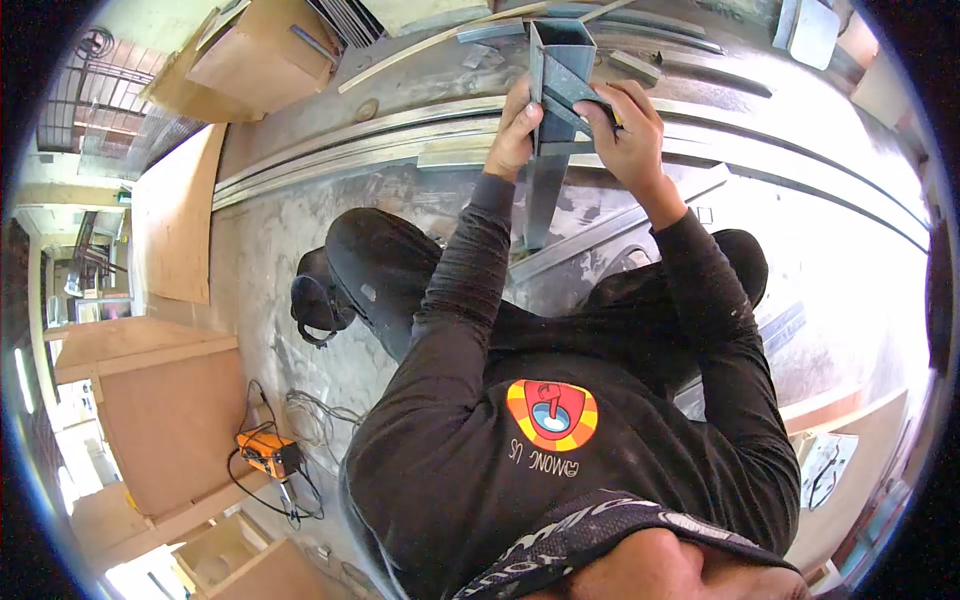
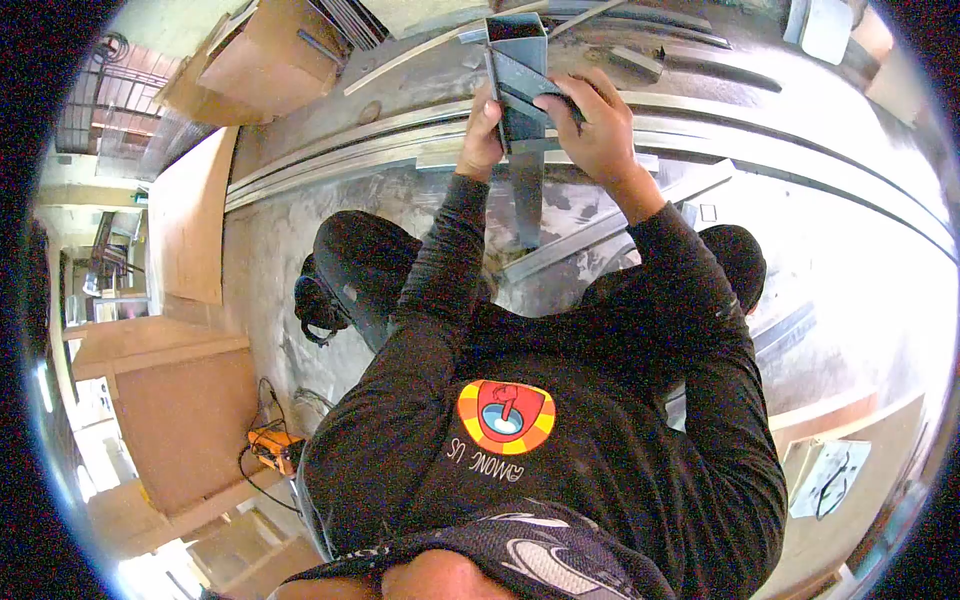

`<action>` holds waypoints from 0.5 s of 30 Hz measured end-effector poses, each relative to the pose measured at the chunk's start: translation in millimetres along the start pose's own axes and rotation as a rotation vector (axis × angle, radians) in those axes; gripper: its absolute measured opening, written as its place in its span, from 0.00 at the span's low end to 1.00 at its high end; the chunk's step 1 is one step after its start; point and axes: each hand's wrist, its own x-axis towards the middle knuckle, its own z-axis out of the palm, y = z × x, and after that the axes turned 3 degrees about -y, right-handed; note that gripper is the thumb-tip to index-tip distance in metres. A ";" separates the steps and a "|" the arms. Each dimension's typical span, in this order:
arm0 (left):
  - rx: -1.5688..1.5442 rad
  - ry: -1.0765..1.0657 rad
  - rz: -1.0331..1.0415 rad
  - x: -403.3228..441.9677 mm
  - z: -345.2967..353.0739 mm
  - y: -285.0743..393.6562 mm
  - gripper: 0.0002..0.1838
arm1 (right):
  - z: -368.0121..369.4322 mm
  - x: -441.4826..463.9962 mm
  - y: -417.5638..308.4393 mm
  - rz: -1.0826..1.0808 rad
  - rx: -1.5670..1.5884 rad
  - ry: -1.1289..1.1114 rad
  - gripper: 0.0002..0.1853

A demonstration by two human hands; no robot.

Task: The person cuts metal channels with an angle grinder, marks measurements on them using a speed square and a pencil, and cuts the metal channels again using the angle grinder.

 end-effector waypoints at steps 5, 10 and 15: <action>-0.040 -0.019 -0.039 -2.6 -4.3 -7.6 0.50 | 0.0 0.2 1.5 0.025 -0.011 -0.005 0.12; -0.036 -0.056 -0.028 1.5 -4.5 -4.1 0.49 | 0.1 2.7 1.7 0.020 0.013 0.003 0.13; -0.036 -0.060 -0.006 1.3 -5.1 -7.1 0.49 | 1.0 2.0 2.2 0.042 0.020 -0.002 0.13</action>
